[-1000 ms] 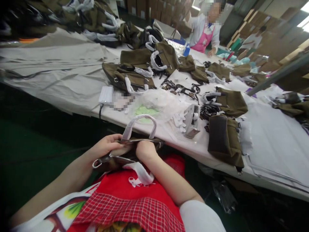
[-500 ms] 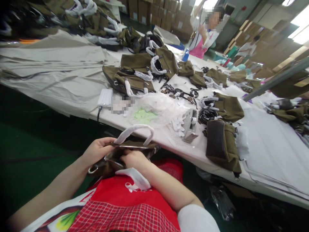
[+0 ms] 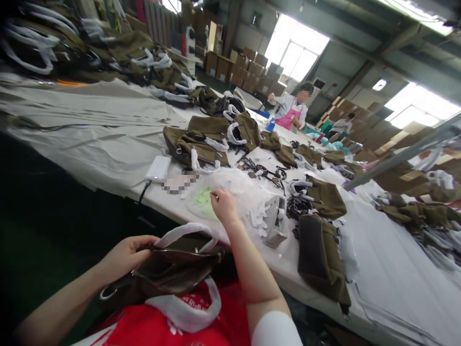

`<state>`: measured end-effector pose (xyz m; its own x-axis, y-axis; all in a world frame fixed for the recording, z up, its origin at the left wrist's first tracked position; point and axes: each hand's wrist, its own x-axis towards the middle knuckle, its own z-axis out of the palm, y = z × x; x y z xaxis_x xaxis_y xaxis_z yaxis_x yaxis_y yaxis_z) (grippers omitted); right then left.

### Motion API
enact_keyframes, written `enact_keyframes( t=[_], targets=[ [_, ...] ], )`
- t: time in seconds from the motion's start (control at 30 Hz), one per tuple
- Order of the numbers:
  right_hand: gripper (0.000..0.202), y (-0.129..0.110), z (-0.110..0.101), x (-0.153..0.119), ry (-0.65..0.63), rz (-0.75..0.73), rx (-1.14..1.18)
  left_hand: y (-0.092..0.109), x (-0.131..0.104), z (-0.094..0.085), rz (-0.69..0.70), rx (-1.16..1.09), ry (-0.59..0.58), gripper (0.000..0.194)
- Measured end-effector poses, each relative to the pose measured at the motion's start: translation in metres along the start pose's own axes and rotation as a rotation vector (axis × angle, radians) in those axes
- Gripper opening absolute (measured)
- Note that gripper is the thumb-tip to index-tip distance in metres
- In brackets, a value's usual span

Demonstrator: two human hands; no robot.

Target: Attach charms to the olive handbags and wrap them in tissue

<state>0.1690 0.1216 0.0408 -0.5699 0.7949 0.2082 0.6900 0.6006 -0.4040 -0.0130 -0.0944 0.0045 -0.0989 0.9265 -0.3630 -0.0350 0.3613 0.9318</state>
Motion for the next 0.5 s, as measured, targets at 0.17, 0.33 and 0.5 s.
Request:
enact_keyframes(
  t=[0.17,0.33,0.5],
  targets=[
    [0.026,0.011,0.054,0.037,-0.176,0.073,-0.265,0.002,-0.001,0.002,0.009,-0.024,0.003,0.031],
    [0.031,0.006,0.069,0.036,-0.196,0.065,-0.344,0.001,-0.003,-0.002,0.039,-0.025,0.005,0.029],
    [0.03,0.015,0.065,0.038,-0.227,0.064,-0.329,0.002,-0.003,0.0,0.036,-0.061,0.001,0.026]
  ],
)
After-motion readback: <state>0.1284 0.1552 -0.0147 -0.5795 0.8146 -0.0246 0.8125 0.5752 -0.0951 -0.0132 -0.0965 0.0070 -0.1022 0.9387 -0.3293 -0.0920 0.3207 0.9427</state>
